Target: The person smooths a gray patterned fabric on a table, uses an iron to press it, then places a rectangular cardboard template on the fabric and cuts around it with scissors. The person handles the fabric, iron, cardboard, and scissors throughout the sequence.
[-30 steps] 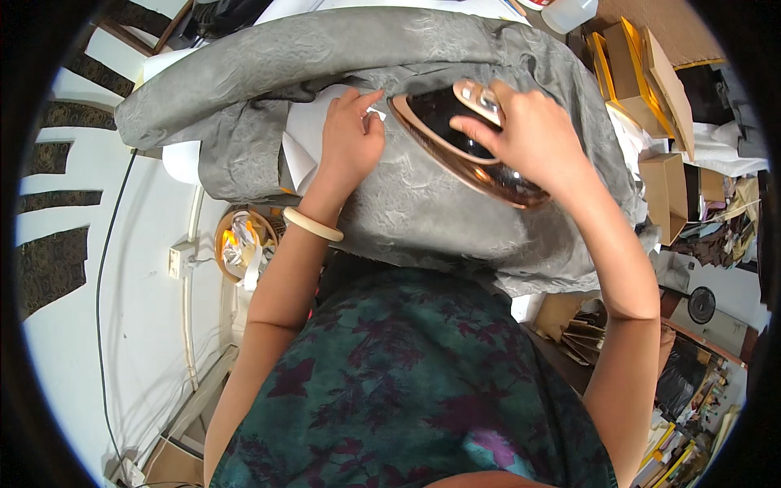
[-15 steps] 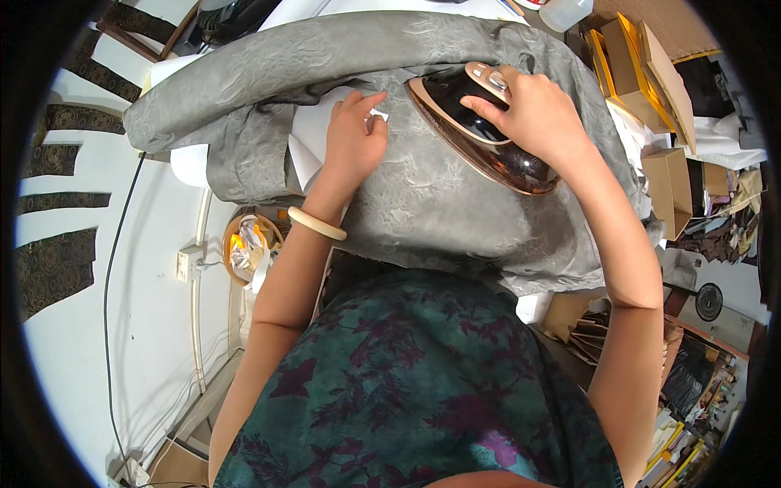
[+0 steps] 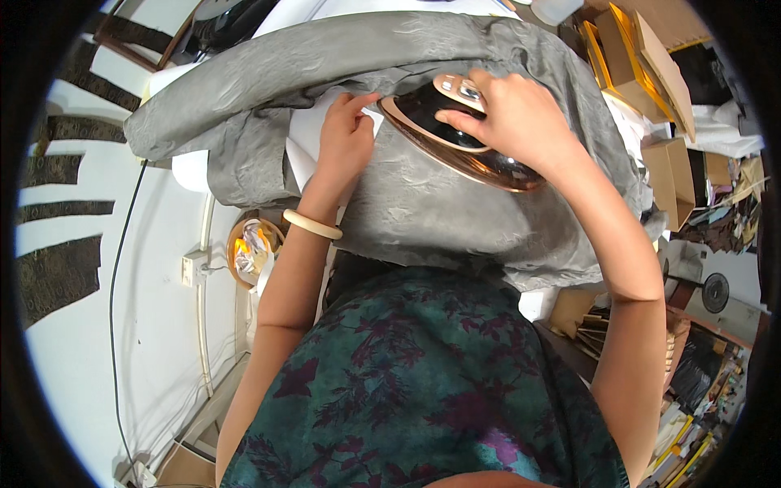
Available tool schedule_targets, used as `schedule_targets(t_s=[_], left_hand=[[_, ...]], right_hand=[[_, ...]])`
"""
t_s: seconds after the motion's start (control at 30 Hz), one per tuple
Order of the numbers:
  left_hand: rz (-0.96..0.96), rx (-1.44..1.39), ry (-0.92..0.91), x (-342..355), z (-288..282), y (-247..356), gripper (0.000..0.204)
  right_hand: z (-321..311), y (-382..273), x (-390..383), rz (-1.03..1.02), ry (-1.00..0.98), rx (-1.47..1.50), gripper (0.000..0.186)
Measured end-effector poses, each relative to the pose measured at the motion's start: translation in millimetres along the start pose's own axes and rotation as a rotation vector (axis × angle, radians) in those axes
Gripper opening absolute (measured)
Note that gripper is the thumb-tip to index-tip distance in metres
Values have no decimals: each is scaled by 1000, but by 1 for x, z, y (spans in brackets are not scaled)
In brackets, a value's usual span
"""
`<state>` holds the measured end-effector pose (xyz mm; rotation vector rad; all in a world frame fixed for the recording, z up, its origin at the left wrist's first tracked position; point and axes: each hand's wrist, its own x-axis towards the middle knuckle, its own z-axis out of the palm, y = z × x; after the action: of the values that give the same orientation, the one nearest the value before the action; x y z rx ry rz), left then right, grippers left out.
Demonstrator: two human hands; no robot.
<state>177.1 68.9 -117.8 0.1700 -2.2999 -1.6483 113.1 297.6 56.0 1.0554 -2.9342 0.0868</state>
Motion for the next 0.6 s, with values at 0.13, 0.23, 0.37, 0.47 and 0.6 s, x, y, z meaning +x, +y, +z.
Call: schedule_targets(t_s=[0.13, 0.23, 0.37, 0.47, 0.6], left_hand=[[45, 126, 7, -1, -1, 10, 38], [46, 170, 20, -12, 1, 26, 35], [302, 569, 180, -33, 9, 72, 32], [472, 316, -201, -30, 23, 76, 36], [701, 680, -538, -6, 50, 35, 73]], right_hand=[[6, 26, 0, 9, 67, -36, 61], [3, 57, -30, 135, 90, -45, 63], [-6, 95, -76, 288, 8, -45, 64], [-19, 118, -86, 292, -37, 114, 58], [-67, 107, -33, -13, 259, 110, 54]])
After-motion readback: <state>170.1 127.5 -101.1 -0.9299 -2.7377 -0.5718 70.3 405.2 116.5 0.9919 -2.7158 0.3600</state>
